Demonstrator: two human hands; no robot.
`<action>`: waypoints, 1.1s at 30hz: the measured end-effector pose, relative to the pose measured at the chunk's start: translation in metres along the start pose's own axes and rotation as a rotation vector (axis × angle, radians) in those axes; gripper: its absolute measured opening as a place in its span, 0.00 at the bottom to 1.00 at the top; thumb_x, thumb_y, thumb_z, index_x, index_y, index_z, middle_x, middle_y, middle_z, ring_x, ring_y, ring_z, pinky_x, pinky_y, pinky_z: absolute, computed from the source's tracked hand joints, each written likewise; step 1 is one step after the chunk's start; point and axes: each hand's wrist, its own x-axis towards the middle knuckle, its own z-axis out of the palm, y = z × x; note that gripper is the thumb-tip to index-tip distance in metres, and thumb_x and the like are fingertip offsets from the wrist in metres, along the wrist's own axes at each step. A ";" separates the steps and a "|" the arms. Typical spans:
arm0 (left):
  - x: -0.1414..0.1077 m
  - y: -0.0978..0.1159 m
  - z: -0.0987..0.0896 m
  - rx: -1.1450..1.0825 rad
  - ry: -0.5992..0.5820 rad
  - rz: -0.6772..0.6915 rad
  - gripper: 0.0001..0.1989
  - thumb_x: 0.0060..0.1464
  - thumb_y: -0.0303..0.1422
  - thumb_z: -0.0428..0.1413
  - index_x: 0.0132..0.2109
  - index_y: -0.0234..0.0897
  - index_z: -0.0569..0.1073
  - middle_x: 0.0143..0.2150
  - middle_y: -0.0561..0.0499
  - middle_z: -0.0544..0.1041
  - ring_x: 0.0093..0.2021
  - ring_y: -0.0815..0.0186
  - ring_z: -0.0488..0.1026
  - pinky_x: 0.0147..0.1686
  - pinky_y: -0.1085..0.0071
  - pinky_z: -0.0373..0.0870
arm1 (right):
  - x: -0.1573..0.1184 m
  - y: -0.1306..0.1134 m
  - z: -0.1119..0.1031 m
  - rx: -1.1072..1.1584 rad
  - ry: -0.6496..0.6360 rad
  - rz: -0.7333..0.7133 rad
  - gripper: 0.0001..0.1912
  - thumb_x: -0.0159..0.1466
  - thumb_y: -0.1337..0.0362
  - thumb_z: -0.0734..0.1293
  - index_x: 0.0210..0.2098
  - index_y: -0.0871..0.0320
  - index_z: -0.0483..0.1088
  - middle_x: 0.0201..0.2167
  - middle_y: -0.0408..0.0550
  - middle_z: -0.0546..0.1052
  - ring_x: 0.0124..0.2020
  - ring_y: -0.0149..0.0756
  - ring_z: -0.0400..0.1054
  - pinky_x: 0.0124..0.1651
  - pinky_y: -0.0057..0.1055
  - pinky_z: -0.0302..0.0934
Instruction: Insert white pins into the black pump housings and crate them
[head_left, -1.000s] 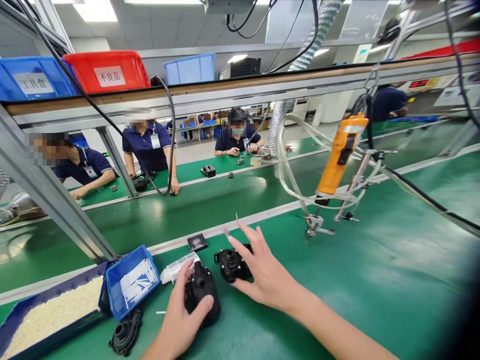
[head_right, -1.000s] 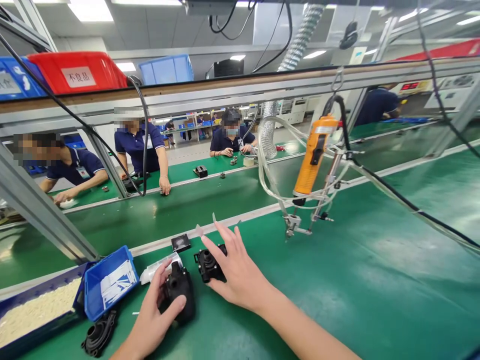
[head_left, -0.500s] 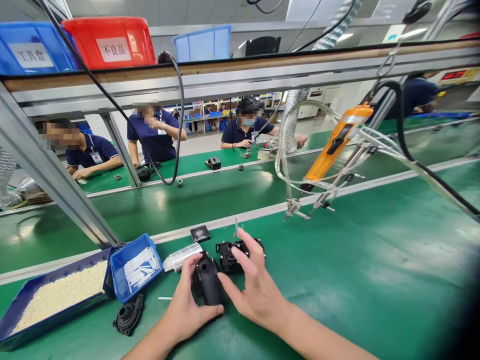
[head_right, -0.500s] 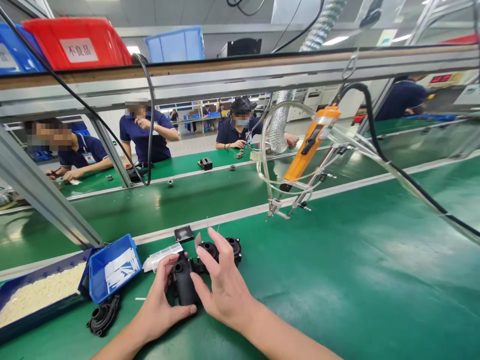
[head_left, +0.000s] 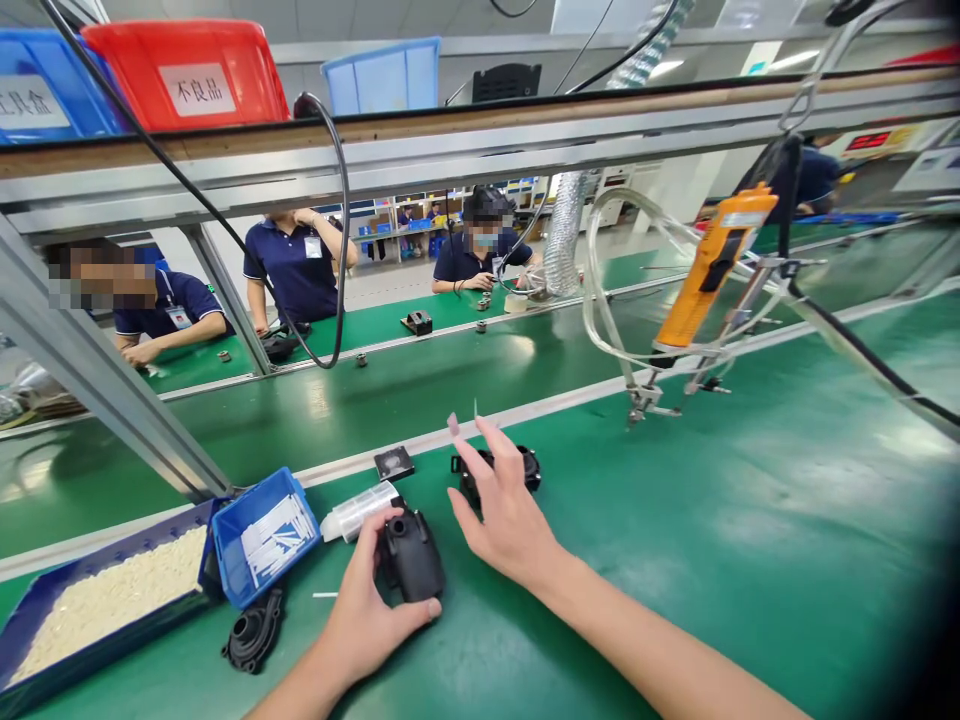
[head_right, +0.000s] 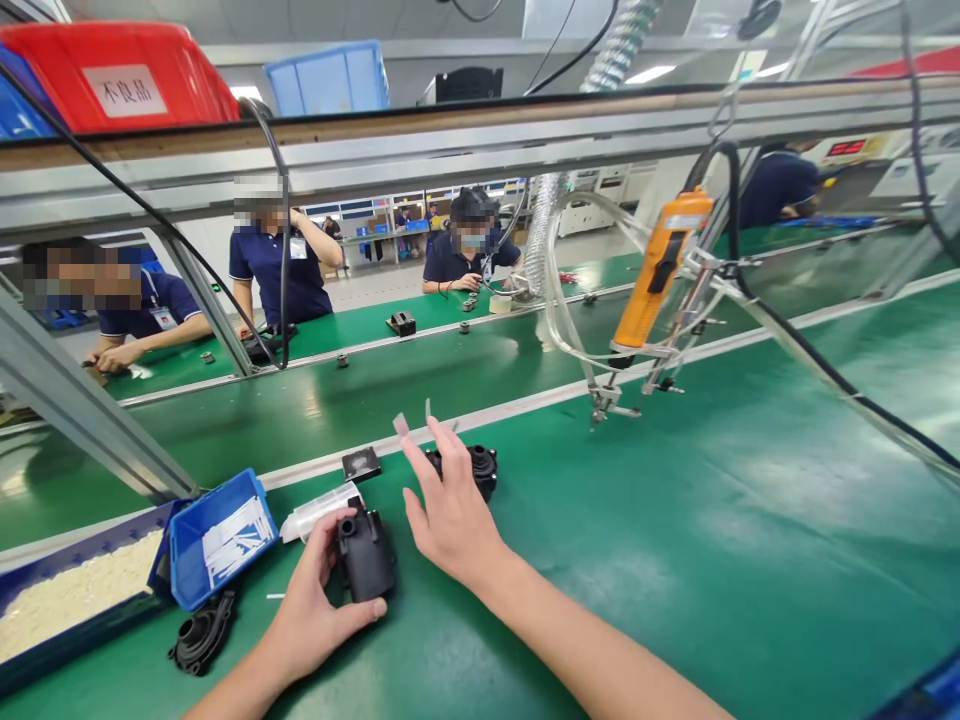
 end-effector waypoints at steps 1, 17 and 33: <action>0.000 0.000 0.000 0.000 -0.002 0.006 0.46 0.46 0.32 0.73 0.68 0.47 0.60 0.73 0.40 0.64 0.74 0.42 0.62 0.73 0.44 0.61 | -0.001 -0.005 -0.005 0.186 0.025 0.060 0.39 0.72 0.72 0.65 0.76 0.45 0.49 0.77 0.60 0.49 0.76 0.60 0.50 0.72 0.68 0.60; 0.000 0.002 -0.001 -0.018 -0.035 0.040 0.46 0.47 0.29 0.74 0.67 0.48 0.61 0.71 0.43 0.67 0.71 0.45 0.66 0.73 0.42 0.60 | -0.021 -0.042 0.001 1.155 -0.290 0.699 0.48 0.62 0.68 0.74 0.72 0.35 0.48 0.76 0.51 0.47 0.69 0.46 0.56 0.47 0.36 0.73; 0.000 0.003 -0.001 -0.015 -0.027 0.054 0.45 0.48 0.30 0.74 0.68 0.47 0.62 0.70 0.40 0.67 0.71 0.43 0.67 0.72 0.41 0.63 | -0.029 -0.046 0.004 1.024 -0.287 0.667 0.45 0.65 0.68 0.70 0.73 0.38 0.46 0.72 0.54 0.52 0.71 0.49 0.55 0.52 0.43 0.75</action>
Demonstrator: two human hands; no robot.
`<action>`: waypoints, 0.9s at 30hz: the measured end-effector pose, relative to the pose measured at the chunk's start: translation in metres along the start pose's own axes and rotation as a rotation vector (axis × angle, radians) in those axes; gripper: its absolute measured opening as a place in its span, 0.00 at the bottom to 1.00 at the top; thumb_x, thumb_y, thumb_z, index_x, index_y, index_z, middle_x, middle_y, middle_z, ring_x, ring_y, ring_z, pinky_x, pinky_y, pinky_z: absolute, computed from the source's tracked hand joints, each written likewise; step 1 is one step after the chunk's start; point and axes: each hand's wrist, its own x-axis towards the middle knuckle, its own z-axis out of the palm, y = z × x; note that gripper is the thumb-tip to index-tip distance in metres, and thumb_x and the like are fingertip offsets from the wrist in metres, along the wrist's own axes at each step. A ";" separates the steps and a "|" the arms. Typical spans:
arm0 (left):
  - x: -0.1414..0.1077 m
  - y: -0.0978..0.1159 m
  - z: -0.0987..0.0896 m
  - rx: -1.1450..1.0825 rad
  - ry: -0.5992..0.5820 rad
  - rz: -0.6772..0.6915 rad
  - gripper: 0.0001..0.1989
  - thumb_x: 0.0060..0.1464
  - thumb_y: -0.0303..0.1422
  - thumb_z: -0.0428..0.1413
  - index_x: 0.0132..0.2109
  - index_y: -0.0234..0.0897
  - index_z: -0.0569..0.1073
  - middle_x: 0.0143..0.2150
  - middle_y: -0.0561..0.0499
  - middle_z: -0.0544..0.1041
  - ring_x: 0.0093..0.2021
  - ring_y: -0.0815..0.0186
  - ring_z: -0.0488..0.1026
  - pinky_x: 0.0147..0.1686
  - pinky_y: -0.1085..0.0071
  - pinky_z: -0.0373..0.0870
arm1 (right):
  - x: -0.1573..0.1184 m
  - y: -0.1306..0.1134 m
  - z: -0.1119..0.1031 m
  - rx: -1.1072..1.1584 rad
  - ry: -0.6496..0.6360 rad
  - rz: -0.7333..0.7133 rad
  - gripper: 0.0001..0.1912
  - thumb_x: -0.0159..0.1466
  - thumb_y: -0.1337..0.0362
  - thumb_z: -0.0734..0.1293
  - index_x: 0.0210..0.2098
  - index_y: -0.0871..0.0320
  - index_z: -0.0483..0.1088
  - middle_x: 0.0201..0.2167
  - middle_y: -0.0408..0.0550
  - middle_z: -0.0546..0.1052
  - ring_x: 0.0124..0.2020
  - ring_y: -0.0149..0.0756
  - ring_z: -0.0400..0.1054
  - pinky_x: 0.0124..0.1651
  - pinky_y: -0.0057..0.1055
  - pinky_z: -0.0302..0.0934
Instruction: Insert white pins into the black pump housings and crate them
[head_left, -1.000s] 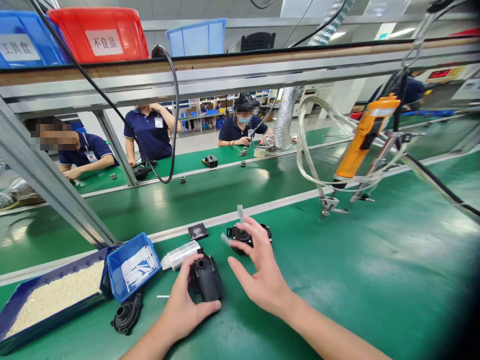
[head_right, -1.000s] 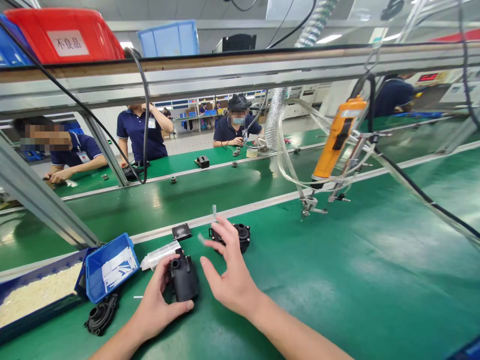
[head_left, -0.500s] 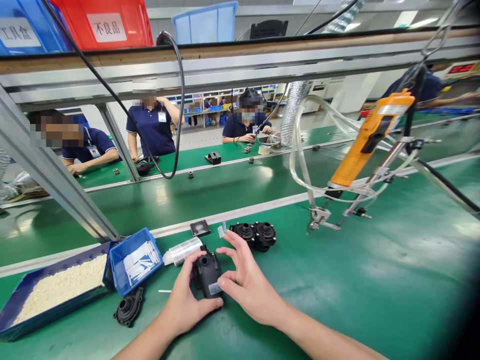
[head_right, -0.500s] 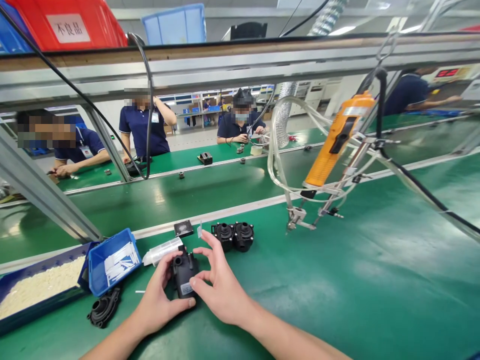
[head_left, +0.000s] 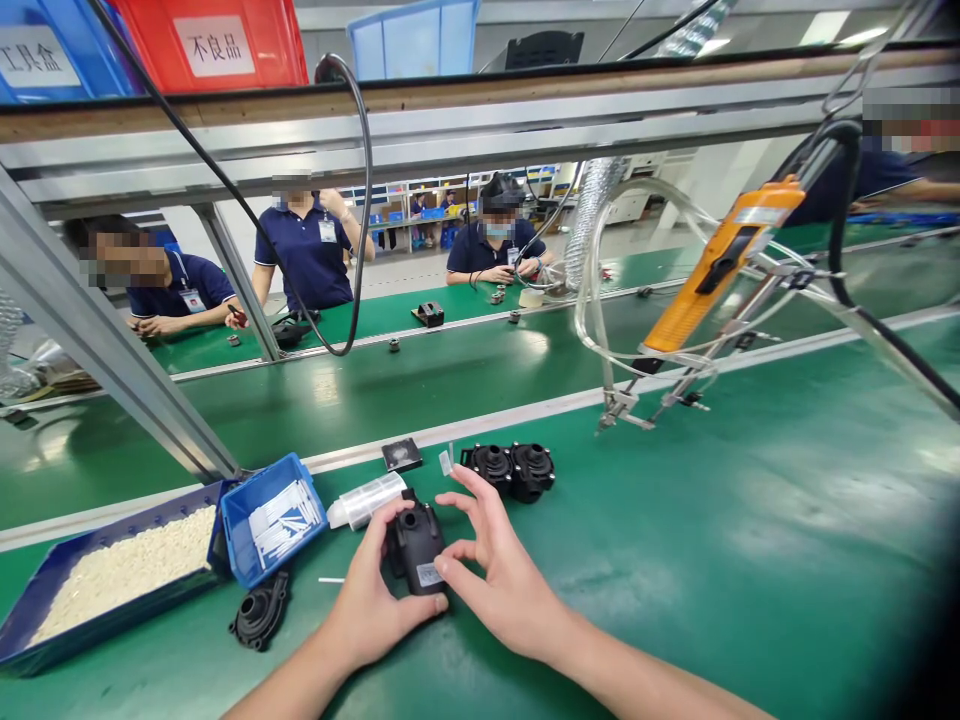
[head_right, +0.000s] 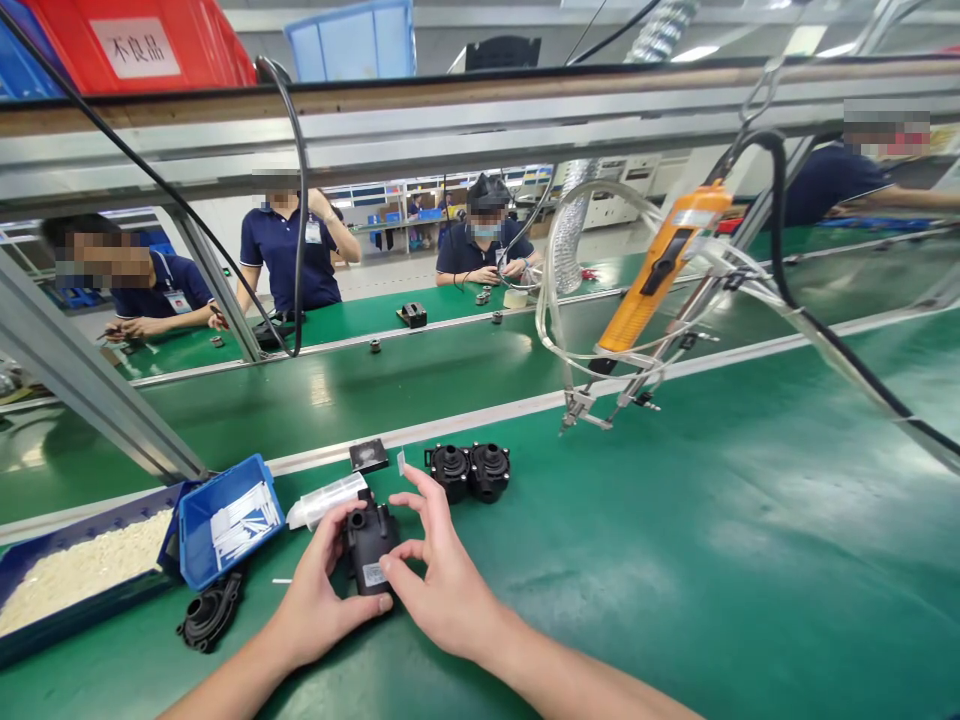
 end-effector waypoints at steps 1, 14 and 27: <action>0.000 0.000 0.000 0.000 0.000 0.002 0.45 0.48 0.30 0.74 0.68 0.46 0.62 0.70 0.40 0.67 0.71 0.43 0.67 0.72 0.42 0.63 | 0.000 -0.001 0.000 -0.011 -0.001 -0.013 0.44 0.65 0.68 0.70 0.73 0.39 0.47 0.72 0.55 0.53 0.70 0.48 0.56 0.52 0.43 0.76; 0.000 0.002 -0.001 0.019 -0.021 0.021 0.41 0.50 0.32 0.73 0.66 0.48 0.62 0.69 0.43 0.69 0.68 0.47 0.70 0.68 0.49 0.68 | 0.000 0.000 -0.003 -0.007 -0.044 -0.055 0.45 0.63 0.72 0.71 0.72 0.35 0.54 0.75 0.51 0.48 0.70 0.49 0.59 0.47 0.39 0.80; 0.001 0.003 -0.001 0.060 -0.018 0.022 0.42 0.49 0.31 0.73 0.67 0.49 0.64 0.71 0.43 0.68 0.70 0.45 0.69 0.70 0.44 0.65 | -0.001 0.001 -0.006 0.116 -0.055 0.108 0.52 0.62 0.69 0.74 0.75 0.33 0.45 0.78 0.51 0.44 0.76 0.50 0.49 0.49 0.36 0.77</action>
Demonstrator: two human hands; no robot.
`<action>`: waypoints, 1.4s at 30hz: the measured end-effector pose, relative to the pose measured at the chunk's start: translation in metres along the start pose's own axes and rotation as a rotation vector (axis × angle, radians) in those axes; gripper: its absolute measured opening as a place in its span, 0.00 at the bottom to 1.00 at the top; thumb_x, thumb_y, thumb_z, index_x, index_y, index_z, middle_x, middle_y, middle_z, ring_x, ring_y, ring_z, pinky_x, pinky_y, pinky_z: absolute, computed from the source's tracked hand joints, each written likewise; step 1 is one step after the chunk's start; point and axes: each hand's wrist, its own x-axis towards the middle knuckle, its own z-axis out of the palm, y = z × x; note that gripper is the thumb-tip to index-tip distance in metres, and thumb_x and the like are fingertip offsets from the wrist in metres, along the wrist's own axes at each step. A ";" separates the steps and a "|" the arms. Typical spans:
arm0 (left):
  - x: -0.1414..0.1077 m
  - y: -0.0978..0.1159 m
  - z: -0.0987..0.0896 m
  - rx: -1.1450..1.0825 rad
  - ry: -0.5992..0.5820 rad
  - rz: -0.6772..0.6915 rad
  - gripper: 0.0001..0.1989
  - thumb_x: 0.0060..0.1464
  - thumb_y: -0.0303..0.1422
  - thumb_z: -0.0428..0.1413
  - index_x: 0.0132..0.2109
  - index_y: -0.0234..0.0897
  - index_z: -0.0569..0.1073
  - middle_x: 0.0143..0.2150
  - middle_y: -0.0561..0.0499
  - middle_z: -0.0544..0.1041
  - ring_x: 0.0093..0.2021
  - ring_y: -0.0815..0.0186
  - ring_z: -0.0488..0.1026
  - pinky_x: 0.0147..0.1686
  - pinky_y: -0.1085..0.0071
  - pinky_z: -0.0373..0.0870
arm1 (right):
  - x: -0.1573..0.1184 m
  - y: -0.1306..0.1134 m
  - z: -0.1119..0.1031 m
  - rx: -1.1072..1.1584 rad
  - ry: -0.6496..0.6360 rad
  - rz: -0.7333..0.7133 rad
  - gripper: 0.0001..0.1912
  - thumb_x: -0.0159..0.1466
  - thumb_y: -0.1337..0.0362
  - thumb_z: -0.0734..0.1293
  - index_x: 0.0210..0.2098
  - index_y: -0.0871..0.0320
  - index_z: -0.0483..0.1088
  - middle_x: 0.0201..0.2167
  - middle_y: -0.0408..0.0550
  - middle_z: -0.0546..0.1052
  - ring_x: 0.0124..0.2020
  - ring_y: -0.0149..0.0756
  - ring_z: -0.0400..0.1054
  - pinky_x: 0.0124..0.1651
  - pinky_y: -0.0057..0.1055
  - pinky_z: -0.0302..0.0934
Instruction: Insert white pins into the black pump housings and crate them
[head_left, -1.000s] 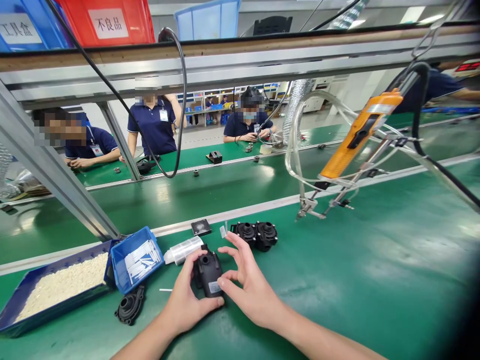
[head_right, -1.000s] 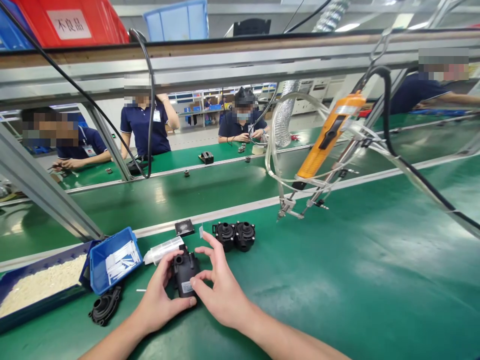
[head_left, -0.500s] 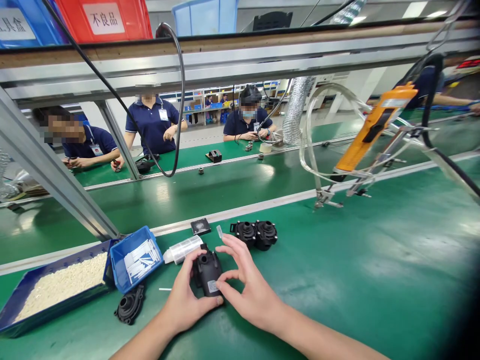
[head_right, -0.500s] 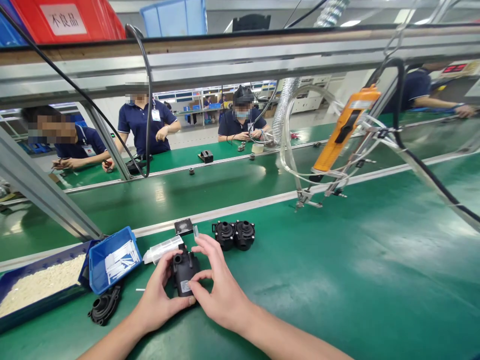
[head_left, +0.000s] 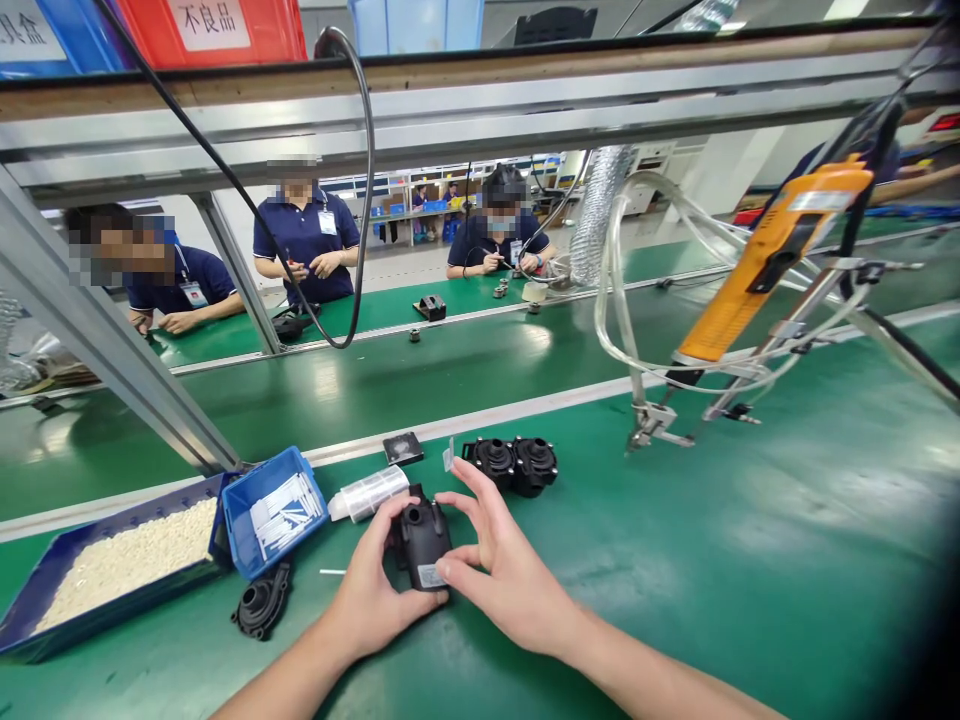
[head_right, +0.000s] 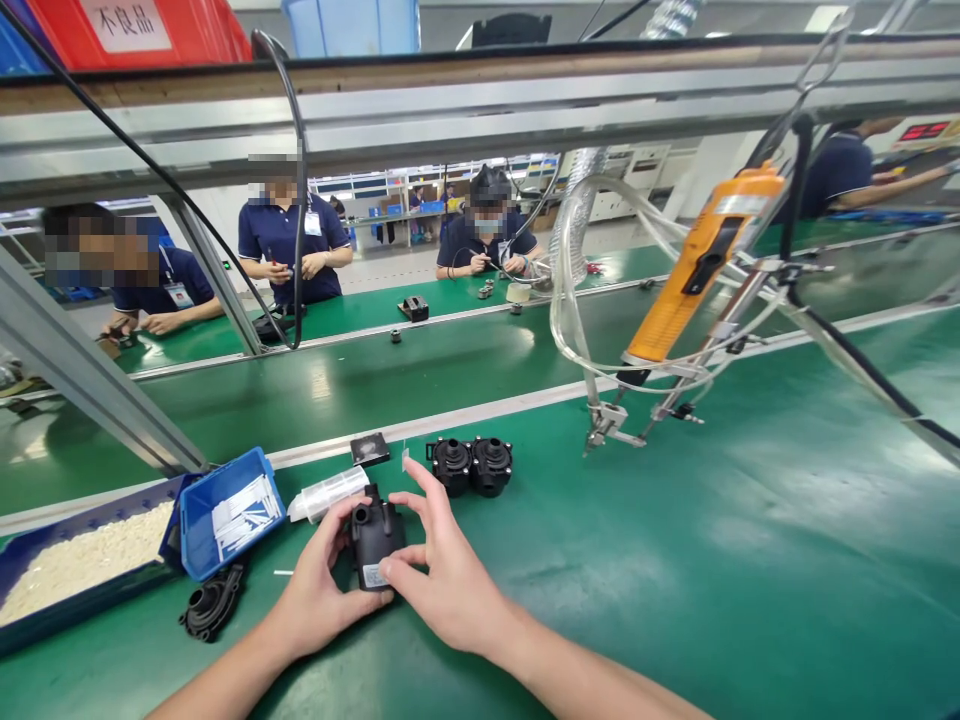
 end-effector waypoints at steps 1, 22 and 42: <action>0.000 0.000 0.001 0.001 0.001 0.001 0.43 0.48 0.31 0.73 0.67 0.48 0.64 0.71 0.42 0.68 0.70 0.45 0.69 0.70 0.44 0.65 | 0.000 0.001 0.001 -0.004 0.004 0.005 0.52 0.62 0.69 0.73 0.75 0.33 0.44 0.78 0.51 0.45 0.76 0.50 0.49 0.49 0.36 0.77; 0.001 -0.001 0.000 0.001 -0.005 0.025 0.42 0.50 0.35 0.74 0.67 0.49 0.64 0.69 0.44 0.69 0.68 0.47 0.69 0.68 0.48 0.68 | -0.005 -0.002 0.003 -0.318 -0.002 -0.233 0.45 0.67 0.74 0.67 0.75 0.38 0.48 0.77 0.54 0.44 0.72 0.50 0.59 0.47 0.36 0.82; -0.006 -0.002 0.002 0.187 -0.069 0.188 0.32 0.57 0.31 0.68 0.64 0.50 0.62 0.73 0.39 0.64 0.75 0.43 0.63 0.71 0.39 0.63 | 0.022 0.014 -0.012 -0.728 -0.162 -0.239 0.68 0.50 0.64 0.82 0.78 0.50 0.39 0.78 0.64 0.43 0.72 0.61 0.58 0.67 0.54 0.70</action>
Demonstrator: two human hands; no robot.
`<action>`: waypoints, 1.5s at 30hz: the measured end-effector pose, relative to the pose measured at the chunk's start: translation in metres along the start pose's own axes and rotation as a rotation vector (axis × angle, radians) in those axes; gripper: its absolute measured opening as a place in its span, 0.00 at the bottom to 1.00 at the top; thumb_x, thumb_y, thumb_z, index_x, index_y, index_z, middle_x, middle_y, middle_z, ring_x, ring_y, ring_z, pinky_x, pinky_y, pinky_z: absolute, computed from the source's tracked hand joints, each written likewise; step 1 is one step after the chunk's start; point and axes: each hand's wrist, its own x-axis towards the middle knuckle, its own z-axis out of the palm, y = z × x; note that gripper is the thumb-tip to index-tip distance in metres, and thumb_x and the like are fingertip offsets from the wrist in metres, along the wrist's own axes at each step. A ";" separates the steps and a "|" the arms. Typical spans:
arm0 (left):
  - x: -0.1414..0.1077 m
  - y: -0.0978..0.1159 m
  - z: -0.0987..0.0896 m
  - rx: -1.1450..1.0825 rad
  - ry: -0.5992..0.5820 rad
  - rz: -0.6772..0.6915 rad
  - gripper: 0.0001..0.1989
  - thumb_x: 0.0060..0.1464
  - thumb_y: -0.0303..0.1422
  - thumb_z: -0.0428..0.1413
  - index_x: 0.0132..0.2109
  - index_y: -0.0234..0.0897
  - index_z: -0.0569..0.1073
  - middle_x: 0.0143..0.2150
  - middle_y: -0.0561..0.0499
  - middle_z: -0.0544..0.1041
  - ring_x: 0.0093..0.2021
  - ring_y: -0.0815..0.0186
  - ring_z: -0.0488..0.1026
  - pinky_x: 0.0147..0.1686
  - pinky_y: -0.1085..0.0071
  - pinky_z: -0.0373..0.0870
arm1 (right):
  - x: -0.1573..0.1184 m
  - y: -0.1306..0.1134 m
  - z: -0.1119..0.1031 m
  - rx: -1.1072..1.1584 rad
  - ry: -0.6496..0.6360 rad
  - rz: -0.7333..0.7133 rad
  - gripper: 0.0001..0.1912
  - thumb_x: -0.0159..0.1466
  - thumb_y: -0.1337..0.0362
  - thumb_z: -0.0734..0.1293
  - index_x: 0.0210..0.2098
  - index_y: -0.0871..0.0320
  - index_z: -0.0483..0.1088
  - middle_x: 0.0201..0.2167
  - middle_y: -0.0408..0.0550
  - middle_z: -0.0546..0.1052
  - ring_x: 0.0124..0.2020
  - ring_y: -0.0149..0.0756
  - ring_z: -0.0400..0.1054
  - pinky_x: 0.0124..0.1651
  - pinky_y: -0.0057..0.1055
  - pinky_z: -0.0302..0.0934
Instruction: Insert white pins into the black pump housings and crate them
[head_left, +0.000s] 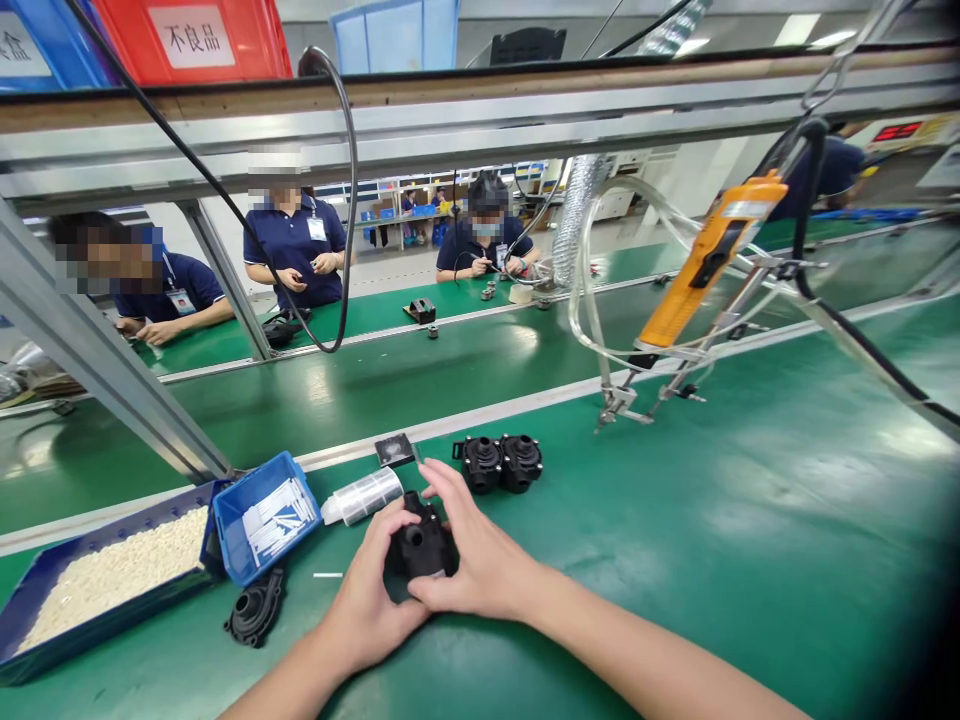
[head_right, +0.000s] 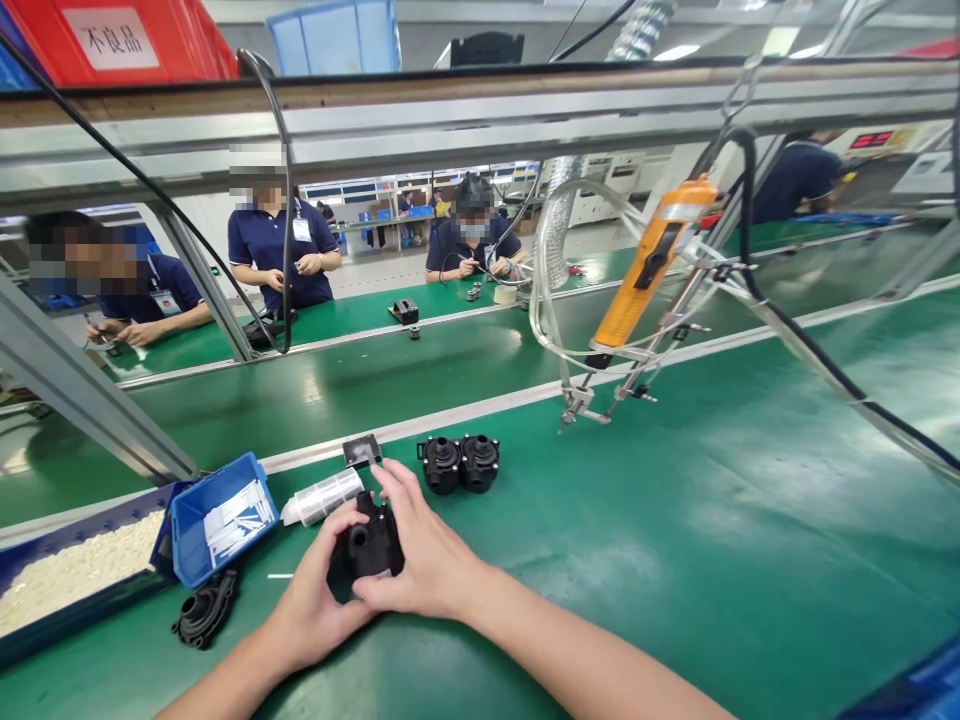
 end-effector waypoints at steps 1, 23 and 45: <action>0.001 -0.001 -0.001 -0.013 -0.009 -0.017 0.33 0.57 0.31 0.69 0.63 0.50 0.62 0.73 0.39 0.64 0.75 0.43 0.63 0.71 0.39 0.63 | -0.001 0.003 -0.009 0.034 -0.040 -0.006 0.67 0.53 0.62 0.82 0.78 0.48 0.39 0.78 0.63 0.43 0.71 0.58 0.60 0.63 0.51 0.73; -0.024 0.010 0.026 -0.026 -0.385 0.287 0.29 0.68 0.42 0.60 0.73 0.61 0.66 0.62 0.42 0.83 0.59 0.46 0.81 0.61 0.51 0.79 | 0.008 0.025 -0.070 -0.650 0.356 -0.329 0.45 0.70 0.73 0.65 0.79 0.48 0.40 0.76 0.66 0.49 0.73 0.61 0.58 0.66 0.61 0.70; 0.014 -0.007 -0.005 -0.484 0.151 -0.350 0.34 0.59 0.50 0.68 0.64 0.43 0.66 0.62 0.38 0.78 0.64 0.49 0.77 0.67 0.51 0.71 | -0.005 -0.017 -0.026 0.789 0.215 0.251 0.38 0.67 0.50 0.76 0.66 0.56 0.57 0.33 0.40 0.73 0.28 0.30 0.61 0.33 0.30 0.56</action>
